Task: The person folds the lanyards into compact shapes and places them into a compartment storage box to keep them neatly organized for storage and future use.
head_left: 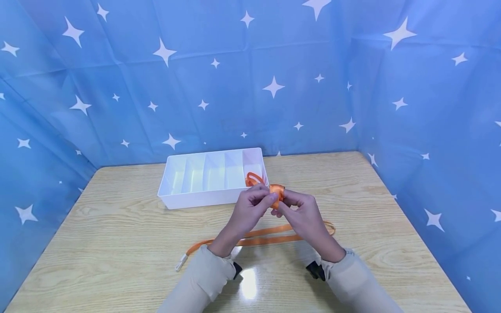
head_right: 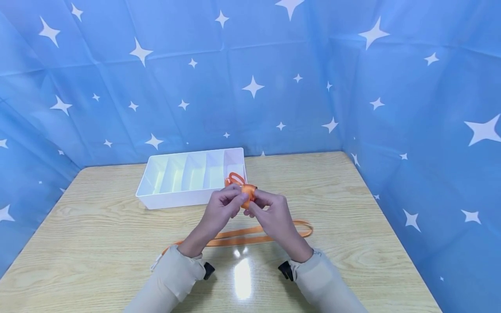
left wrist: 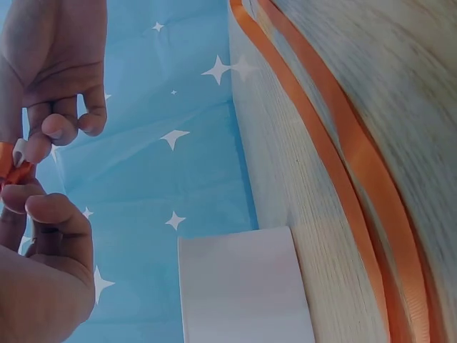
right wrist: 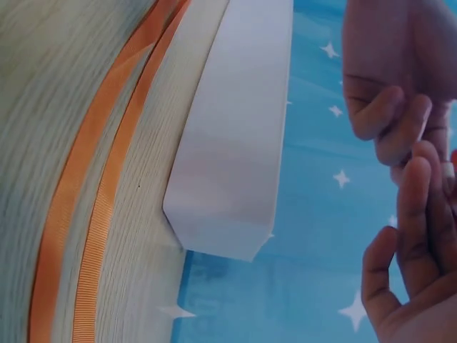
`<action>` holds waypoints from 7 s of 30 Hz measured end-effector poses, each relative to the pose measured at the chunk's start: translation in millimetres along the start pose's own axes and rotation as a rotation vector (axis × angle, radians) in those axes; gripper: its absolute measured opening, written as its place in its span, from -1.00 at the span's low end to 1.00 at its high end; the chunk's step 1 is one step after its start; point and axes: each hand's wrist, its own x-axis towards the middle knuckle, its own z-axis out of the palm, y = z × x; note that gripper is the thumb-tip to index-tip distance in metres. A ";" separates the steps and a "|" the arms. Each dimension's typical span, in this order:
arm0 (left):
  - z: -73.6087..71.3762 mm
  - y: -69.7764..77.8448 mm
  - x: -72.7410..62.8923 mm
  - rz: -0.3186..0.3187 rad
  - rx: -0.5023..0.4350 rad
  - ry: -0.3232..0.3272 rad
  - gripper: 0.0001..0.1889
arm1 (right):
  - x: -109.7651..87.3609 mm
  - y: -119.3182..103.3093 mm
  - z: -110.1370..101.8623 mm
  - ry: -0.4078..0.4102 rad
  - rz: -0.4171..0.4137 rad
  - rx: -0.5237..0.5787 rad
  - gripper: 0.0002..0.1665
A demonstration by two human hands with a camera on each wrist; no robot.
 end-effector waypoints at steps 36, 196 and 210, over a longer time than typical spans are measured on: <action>-11.7 4.6 -3.3 0.020 0.067 0.086 -0.86 | 2.4 1.0 0.1 -0.128 -0.080 0.075 -0.65; -75.7 -30.9 14.2 0.024 0.840 0.107 -0.63 | 45.6 30.8 5.5 -0.070 0.105 -0.330 -0.35; -72.6 -27.0 -1.0 0.010 0.813 -0.014 -0.64 | 24.4 26.6 -0.3 -0.132 0.062 -0.338 -0.40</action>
